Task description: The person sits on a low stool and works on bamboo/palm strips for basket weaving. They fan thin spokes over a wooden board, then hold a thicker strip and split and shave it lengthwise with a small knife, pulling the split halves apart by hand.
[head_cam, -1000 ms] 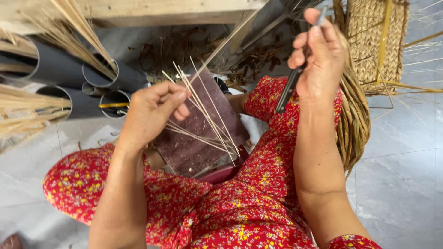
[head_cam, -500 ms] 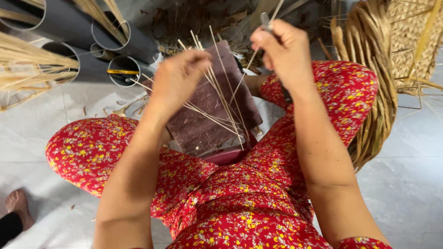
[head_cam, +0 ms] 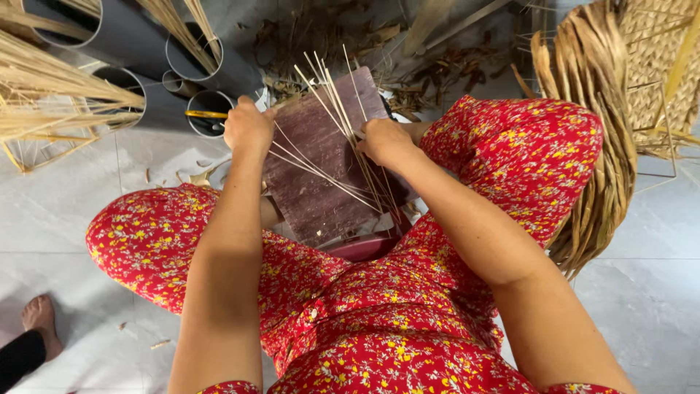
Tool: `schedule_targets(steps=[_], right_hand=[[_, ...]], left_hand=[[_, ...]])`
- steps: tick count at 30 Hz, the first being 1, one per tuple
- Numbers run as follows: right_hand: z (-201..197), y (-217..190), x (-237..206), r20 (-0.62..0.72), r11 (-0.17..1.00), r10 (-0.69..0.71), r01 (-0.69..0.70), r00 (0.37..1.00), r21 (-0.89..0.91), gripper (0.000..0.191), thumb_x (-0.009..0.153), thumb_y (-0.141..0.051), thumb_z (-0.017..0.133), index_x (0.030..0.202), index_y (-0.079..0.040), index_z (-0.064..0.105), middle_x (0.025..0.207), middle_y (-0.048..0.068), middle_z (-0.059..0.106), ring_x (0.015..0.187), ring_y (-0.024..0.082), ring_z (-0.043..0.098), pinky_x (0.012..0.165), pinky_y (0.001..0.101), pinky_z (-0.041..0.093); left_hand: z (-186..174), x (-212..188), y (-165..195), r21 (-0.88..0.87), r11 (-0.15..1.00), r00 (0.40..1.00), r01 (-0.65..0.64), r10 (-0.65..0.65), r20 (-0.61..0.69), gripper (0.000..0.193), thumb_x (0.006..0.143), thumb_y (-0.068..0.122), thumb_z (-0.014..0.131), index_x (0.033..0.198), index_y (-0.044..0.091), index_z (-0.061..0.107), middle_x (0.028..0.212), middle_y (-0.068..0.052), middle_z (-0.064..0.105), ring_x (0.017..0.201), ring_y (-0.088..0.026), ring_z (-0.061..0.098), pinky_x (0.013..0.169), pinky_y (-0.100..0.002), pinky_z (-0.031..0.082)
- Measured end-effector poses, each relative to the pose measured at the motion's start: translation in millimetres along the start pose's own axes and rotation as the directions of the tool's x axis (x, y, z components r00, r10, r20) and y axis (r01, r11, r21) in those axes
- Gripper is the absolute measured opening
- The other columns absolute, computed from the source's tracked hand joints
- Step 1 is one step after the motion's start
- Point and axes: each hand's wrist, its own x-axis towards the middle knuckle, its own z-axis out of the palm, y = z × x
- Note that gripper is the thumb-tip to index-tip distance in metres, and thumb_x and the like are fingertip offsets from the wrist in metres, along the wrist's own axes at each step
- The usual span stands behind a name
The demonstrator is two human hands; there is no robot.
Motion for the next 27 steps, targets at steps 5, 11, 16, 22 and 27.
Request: schedule_targets(steps=[5, 11, 16, 22, 27], right_hand=[[-17, 5, 0, -0.133, 0.991, -0.063, 0.077, 0.989, 0.106, 0.035, 0.089, -0.034, 0.074, 0.11, -0.006, 0.073, 0.096, 0.026, 0.07, 0.092, 0.044, 0.068, 0.083, 0.0517, 0.054], [-39, 1, -3, -0.182, 0.961, -0.043, 0.09, 0.982, 0.262, 0.037, 0.102, -0.037, 0.066, 0.107, -0.001, 0.072, 0.092, 0.025, 0.071, 0.09, 0.042, 0.068, 0.084, 0.0487, 0.053], [-27, -19, -14, -0.26, 0.805, -0.231, 0.334, 0.938, 0.491, 0.035, 0.098, -0.033, 0.067, 0.12, -0.006, 0.073, 0.096, 0.014, 0.075, 0.088, 0.028, 0.072, 0.079, 0.044, 0.054], [-19, -44, -29, -0.016, 0.514, -0.2, 0.118, 0.98, 0.85, 0.017, 0.097, -0.023, 0.076, 0.106, -0.009, 0.079, 0.073, -0.002, 0.066, 0.055, 0.005, 0.051, 0.049, 0.0258, 0.041], [-45, -38, -31, -0.092, 0.524, -0.112, 0.137, 0.989, 0.84, 0.011, 0.094, -0.021, 0.074, 0.098, -0.012, 0.079, 0.072, -0.005, 0.07, 0.048, 0.002, 0.047, 0.043, 0.0211, 0.038]], left_hand=[[0, -1, 3, -0.24, 0.946, 0.964, 0.217, -0.169, 0.206, 0.019, 0.09, 0.03, 0.068, 0.097, 0.014, 0.074, 0.093, -0.014, 0.079, 0.088, -0.032, 0.081, 0.085, -0.043, 0.062], [-15, 5, 12, -0.242, 0.941, 0.937, -0.235, 0.153, -0.314, 0.014, 0.08, 0.027, 0.083, 0.083, 0.013, 0.082, 0.078, -0.013, 0.076, 0.07, -0.028, 0.072, 0.066, -0.04, 0.056], [-56, -18, 35, -0.619, 0.761, 0.977, -0.197, 0.202, -0.063, 0.014, 0.092, 0.019, 0.072, 0.091, 0.004, 0.074, 0.077, -0.005, 0.079, 0.057, -0.008, 0.07, 0.057, -0.025, 0.055], [-83, -51, 67, -0.847, 0.458, 0.93, -0.27, 0.351, -0.108, 0.01, 0.099, 0.011, 0.072, 0.098, 0.002, 0.07, 0.082, -0.004, 0.077, 0.065, -0.005, 0.068, 0.054, -0.019, 0.053], [-86, -46, 64, -0.891, 0.304, 0.905, -0.337, 0.365, -0.218, 0.01, 0.102, 0.01, 0.072, 0.105, 0.001, 0.068, 0.089, -0.004, 0.076, 0.069, -0.006, 0.066, 0.057, -0.02, 0.051]])
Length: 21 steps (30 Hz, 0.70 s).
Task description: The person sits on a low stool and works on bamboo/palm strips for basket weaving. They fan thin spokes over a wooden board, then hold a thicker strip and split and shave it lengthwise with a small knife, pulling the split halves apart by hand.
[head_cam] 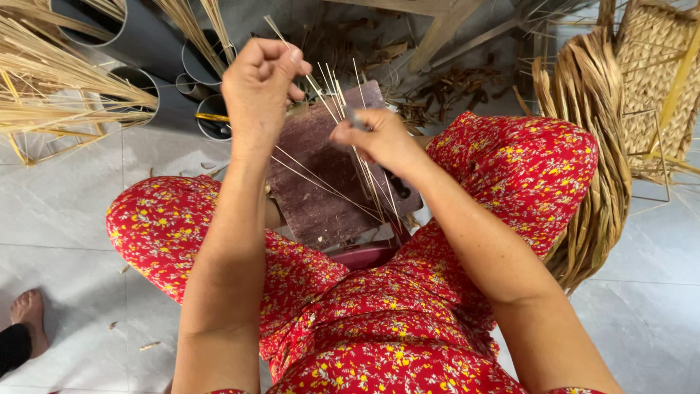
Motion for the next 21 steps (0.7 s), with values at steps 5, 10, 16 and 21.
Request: schedule_targets(steps=[5, 10, 16, 21], right_hand=[[-25, 9, 18, -0.231, 0.982, 0.061, -0.1, 0.971, -0.162, 0.016, 0.093, -0.023, 0.077, 0.097, -0.007, 0.077, 0.07, 0.004, 0.067, 0.052, 0.01, 0.055, 0.047, 0.028, 0.043], [-17, 28, 27, -0.169, 0.808, -0.107, -0.014, 0.98, -0.589, 0.03, 0.085, -0.03, 0.081, 0.101, -0.005, 0.077, 0.086, 0.019, 0.073, 0.08, 0.032, 0.072, 0.075, 0.0439, 0.055], [-5, 29, 25, -0.148, 0.724, 0.025, -0.12, 0.989, -0.679, 0.033, 0.09, -0.035, 0.077, 0.106, -0.006, 0.075, 0.093, 0.022, 0.073, 0.089, 0.038, 0.07, 0.082, 0.0482, 0.054], [-5, 15, 23, -0.149, 0.816, 0.093, -0.161, 0.984, -0.556, 0.036, 0.091, -0.037, 0.072, 0.115, -0.01, 0.072, 0.091, 0.02, 0.074, 0.084, 0.033, 0.074, 0.081, 0.0441, 0.056]], left_hand=[[-35, 5, -33, 0.548, 0.827, 0.986, 0.126, -0.043, -0.162, 0.013, 0.093, 0.019, 0.078, 0.1, 0.008, 0.074, 0.085, -0.006, 0.078, 0.067, -0.015, 0.073, 0.063, -0.031, 0.056], [-55, -2, -89, 0.833, 0.481, 0.962, 0.273, -0.149, -0.229, 0.016, 0.085, 0.024, 0.079, 0.096, 0.013, 0.076, 0.099, -0.015, 0.077, 0.093, -0.036, 0.071, 0.083, -0.046, 0.055], [-59, -7, -109, 0.853, 0.278, 0.883, 0.443, -0.299, -0.361, 0.044, 0.083, 0.039, 0.084, 0.103, 0.004, 0.069, 0.109, -0.022, 0.071, 0.103, -0.04, 0.068, 0.087, -0.048, 0.054], [-58, -4, -105, 0.85, 0.253, 0.877, 0.461, -0.278, -0.393, 0.06, 0.075, 0.043, 0.087, 0.11, -0.001, 0.065, 0.115, -0.023, 0.069, 0.106, -0.042, 0.067, 0.083, -0.049, 0.054]])
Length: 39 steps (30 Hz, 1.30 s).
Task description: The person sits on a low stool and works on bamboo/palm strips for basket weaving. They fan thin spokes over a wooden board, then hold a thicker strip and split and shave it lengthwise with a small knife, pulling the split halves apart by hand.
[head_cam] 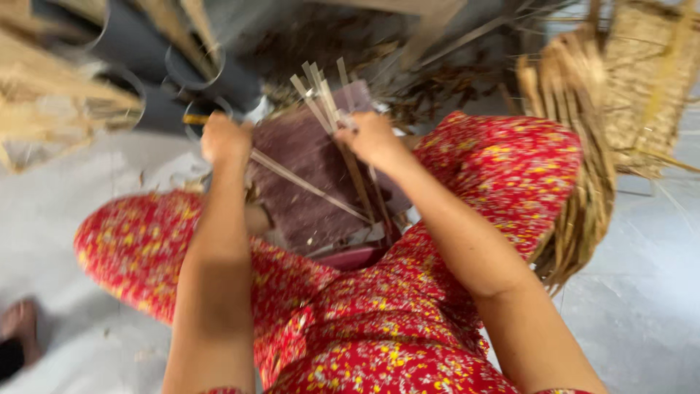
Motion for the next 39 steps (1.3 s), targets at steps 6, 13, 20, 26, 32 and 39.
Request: schedule_targets(steps=[6, 13, 20, 26, 32, 39], right_hand=[[6, -2, -3, -0.032, 0.99, -0.139, 0.138, 0.99, -0.008, 0.036, 0.089, -0.035, 0.075, 0.11, -0.006, 0.074, 0.093, 0.021, 0.074, 0.087, 0.036, 0.072, 0.082, 0.0437, 0.055], [2, 10, -6, -0.09, 0.947, -0.31, 0.315, 0.947, 0.059, 0.032, 0.09, -0.031, 0.076, 0.112, -0.008, 0.076, 0.089, 0.017, 0.076, 0.079, 0.028, 0.074, 0.074, 0.0394, 0.057], [3, 7, -12, 0.084, 0.959, -0.029, 0.003, 0.996, 0.285, 0.027, 0.092, -0.022, 0.072, 0.114, -0.006, 0.074, 0.076, 0.003, 0.073, 0.055, 0.01, 0.061, 0.047, 0.0274, 0.049], [5, 6, -12, 0.086, 0.953, -0.109, 0.08, 0.99, 0.292, 0.027, 0.092, -0.021, 0.071, 0.114, -0.006, 0.074, 0.076, 0.003, 0.073, 0.059, 0.007, 0.064, 0.049, 0.0256, 0.052], [-1, 7, -14, 0.097, 0.955, -0.107, 0.075, 0.99, 0.285, 0.029, 0.092, -0.021, 0.071, 0.118, -0.008, 0.073, 0.077, 0.001, 0.074, 0.056, 0.008, 0.061, 0.051, 0.0257, 0.051], [6, 13, -12, 0.1, 0.972, -0.102, 0.078, 0.99, 0.223, 0.03, 0.093, -0.024, 0.071, 0.119, -0.01, 0.074, 0.077, 0.001, 0.074, 0.057, 0.01, 0.063, 0.054, 0.0263, 0.052]], left_hand=[[5, 9, 0, 0.295, 0.911, 0.941, -0.287, 0.21, 0.267, 0.039, 0.105, 0.035, 0.062, 0.101, 0.0, 0.079, 0.108, -0.021, 0.078, 0.101, -0.04, 0.075, 0.093, -0.049, 0.059], [9, -4, 15, 0.132, 0.978, 0.986, -0.16, 0.153, 0.063, 0.028, 0.097, 0.023, 0.06, 0.102, 0.0, 0.076, 0.109, -0.025, 0.074, 0.103, -0.039, 0.073, 0.09, -0.047, 0.059], [-19, -20, 19, -0.073, 0.993, 0.994, 0.094, -0.098, -0.054, 0.037, 0.086, 0.025, 0.069, 0.111, -0.002, 0.065, 0.107, -0.026, 0.071, 0.1, -0.044, 0.069, 0.084, -0.051, 0.055], [-9, -12, 11, -0.011, 0.991, 0.991, 0.131, -0.131, 0.039, 0.035, 0.087, 0.03, 0.071, 0.107, 0.001, 0.071, 0.112, -0.023, 0.07, 0.106, -0.039, 0.068, 0.088, -0.048, 0.055], [1, 2, 13, -0.056, 0.992, 0.993, 0.117, -0.118, -0.01, 0.026, 0.093, 0.023, 0.066, 0.106, 0.002, 0.074, 0.112, -0.024, 0.073, 0.105, -0.039, 0.071, 0.089, -0.046, 0.057], [-27, -8, -7, 0.113, 0.985, 0.971, 0.13, -0.149, 0.188, 0.06, 0.079, 0.05, 0.083, 0.117, 0.006, 0.07, 0.122, -0.02, 0.067, 0.114, -0.037, 0.064, 0.09, -0.047, 0.053]])
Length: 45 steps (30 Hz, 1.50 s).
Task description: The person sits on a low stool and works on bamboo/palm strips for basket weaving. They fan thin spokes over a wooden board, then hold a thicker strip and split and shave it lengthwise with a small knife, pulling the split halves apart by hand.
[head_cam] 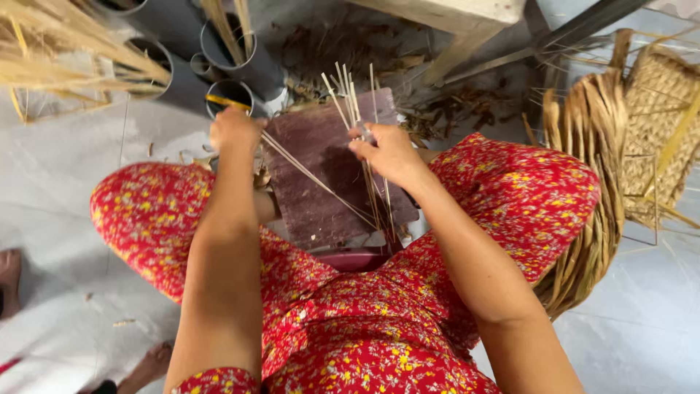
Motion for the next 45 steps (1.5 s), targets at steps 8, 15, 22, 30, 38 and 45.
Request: schedule_targets(steps=[8, 15, 22, 30, 38, 45], right_hand=[[11, -1, 5, -0.011, 0.996, -0.011, 0.012, 1.0, 0.083, 0.032, 0.091, -0.024, 0.073, 0.119, -0.008, 0.074, 0.077, 0.004, 0.075, 0.058, 0.01, 0.065, 0.052, 0.0282, 0.052], [3, -8, 1, 0.014, 0.991, -0.015, 0.013, 1.0, 0.13, 0.032, 0.092, -0.022, 0.071, 0.121, -0.008, 0.072, 0.076, 0.004, 0.073, 0.054, 0.009, 0.062, 0.049, 0.0268, 0.051], [1, -36, -19, 0.05, 0.951, -0.057, 0.039, 0.997, 0.305, 0.031, 0.094, -0.022, 0.071, 0.121, -0.009, 0.071, 0.074, 0.001, 0.07, 0.052, 0.005, 0.055, 0.046, 0.0249, 0.045], [-8, -56, -34, -0.08, 0.847, -0.375, 0.376, 0.924, 0.374, 0.016, 0.105, -0.019, 0.071, 0.107, -0.005, 0.079, 0.09, -0.001, 0.075, 0.071, 0.001, 0.059, 0.062, 0.0201, 0.05], [-83, -67, -62, -0.356, 0.657, -0.112, 0.338, 0.928, 0.674, 0.02, 0.1, -0.017, 0.07, 0.103, 0.002, 0.076, 0.08, 0.003, 0.068, 0.052, 0.005, 0.049, 0.047, 0.0204, 0.038], [-84, -71, -67, -0.388, 0.699, -0.124, 0.358, 0.913, 0.619, 0.021, 0.1, -0.019, 0.071, 0.104, 0.001, 0.076, 0.081, 0.003, 0.067, 0.053, 0.005, 0.051, 0.047, 0.0197, 0.037]], left_hand=[[12, 15, -14, -0.27, 0.96, 0.974, 0.078, -0.015, 0.227, 0.041, 0.089, 0.04, 0.079, 0.078, 0.001, 0.075, 0.082, -0.013, 0.078, 0.082, -0.029, 0.079, 0.077, -0.042, 0.062], [6, 19, -14, 0.018, 0.998, 0.996, -0.052, 0.053, -0.078, 0.027, 0.087, 0.03, 0.073, 0.077, 0.006, 0.08, 0.085, -0.015, 0.076, 0.089, -0.031, 0.074, 0.081, -0.042, 0.059], [-75, -39, 36, -0.623, 0.555, 0.825, -0.551, 0.475, -0.307, 0.015, 0.098, 0.015, 0.069, 0.098, 0.001, 0.074, 0.084, -0.01, 0.077, 0.073, -0.012, 0.076, 0.064, -0.027, 0.06], [-92, -103, 98, -0.696, 0.224, 0.622, -0.682, 0.678, -0.391, 0.017, 0.102, 0.012, 0.07, 0.113, 0.0, 0.071, 0.092, -0.005, 0.078, 0.077, -0.007, 0.071, 0.069, -0.022, 0.06], [-40, -151, 88, -0.924, 0.236, 0.542, -0.301, 0.839, 0.038, 0.025, 0.105, 0.022, 0.061, 0.119, 0.002, 0.065, 0.089, -0.004, 0.073, 0.079, -0.008, 0.069, 0.07, -0.024, 0.059], [-33, -155, 88, -0.973, 0.222, 0.555, 0.056, 0.803, 0.215, 0.024, 0.107, 0.024, 0.053, 0.113, 0.003, 0.065, 0.086, -0.004, 0.07, 0.067, -0.008, 0.066, 0.062, -0.022, 0.057]])
